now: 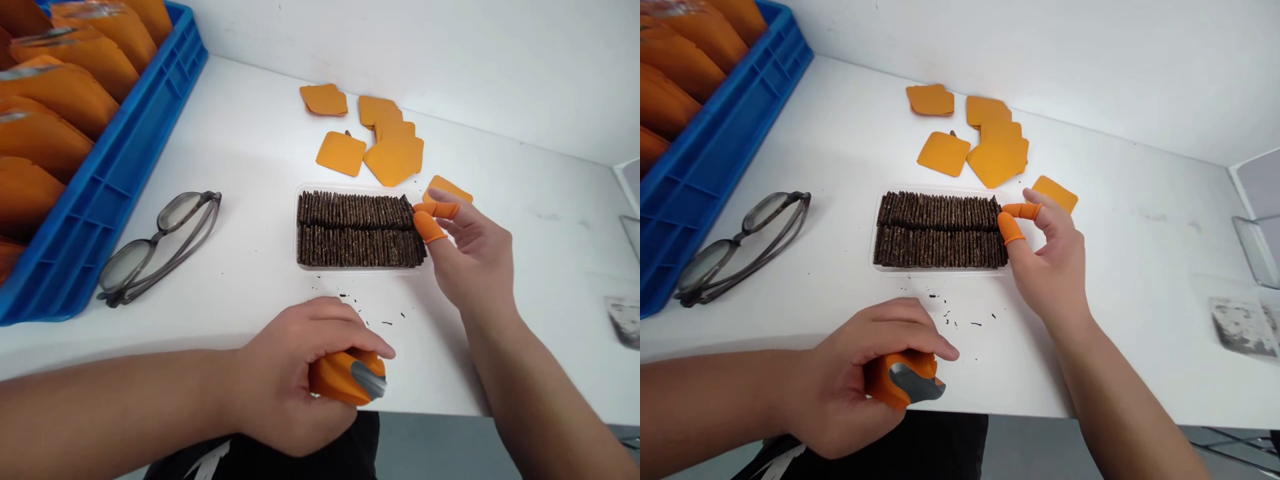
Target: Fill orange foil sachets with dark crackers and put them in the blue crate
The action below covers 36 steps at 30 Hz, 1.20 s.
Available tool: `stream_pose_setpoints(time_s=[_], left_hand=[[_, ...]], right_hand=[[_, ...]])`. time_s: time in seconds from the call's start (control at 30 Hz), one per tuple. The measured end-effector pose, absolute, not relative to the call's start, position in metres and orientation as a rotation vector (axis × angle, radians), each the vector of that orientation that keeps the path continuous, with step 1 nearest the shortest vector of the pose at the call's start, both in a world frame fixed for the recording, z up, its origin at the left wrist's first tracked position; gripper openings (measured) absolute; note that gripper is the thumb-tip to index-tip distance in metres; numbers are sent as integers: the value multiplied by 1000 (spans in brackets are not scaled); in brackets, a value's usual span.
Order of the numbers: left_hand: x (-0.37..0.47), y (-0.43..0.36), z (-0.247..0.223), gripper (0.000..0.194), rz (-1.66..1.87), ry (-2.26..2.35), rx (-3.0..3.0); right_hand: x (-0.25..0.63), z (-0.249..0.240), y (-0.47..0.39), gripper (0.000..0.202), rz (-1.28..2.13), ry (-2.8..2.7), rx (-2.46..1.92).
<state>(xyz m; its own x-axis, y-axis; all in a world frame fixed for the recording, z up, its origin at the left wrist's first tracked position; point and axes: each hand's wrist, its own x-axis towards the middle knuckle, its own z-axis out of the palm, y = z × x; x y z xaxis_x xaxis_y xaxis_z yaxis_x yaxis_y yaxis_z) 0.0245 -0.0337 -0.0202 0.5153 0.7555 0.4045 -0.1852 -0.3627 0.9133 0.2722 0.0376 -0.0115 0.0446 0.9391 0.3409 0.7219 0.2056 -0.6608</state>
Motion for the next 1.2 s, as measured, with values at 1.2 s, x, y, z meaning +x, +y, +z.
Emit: stream_pose_setpoints(time_s=[1.2], left_hand=[[26, -38, -20, 40, 1120, 430, 1761]], right_hand=[[262, 6, 29, 20, 100, -1878, -1696]])
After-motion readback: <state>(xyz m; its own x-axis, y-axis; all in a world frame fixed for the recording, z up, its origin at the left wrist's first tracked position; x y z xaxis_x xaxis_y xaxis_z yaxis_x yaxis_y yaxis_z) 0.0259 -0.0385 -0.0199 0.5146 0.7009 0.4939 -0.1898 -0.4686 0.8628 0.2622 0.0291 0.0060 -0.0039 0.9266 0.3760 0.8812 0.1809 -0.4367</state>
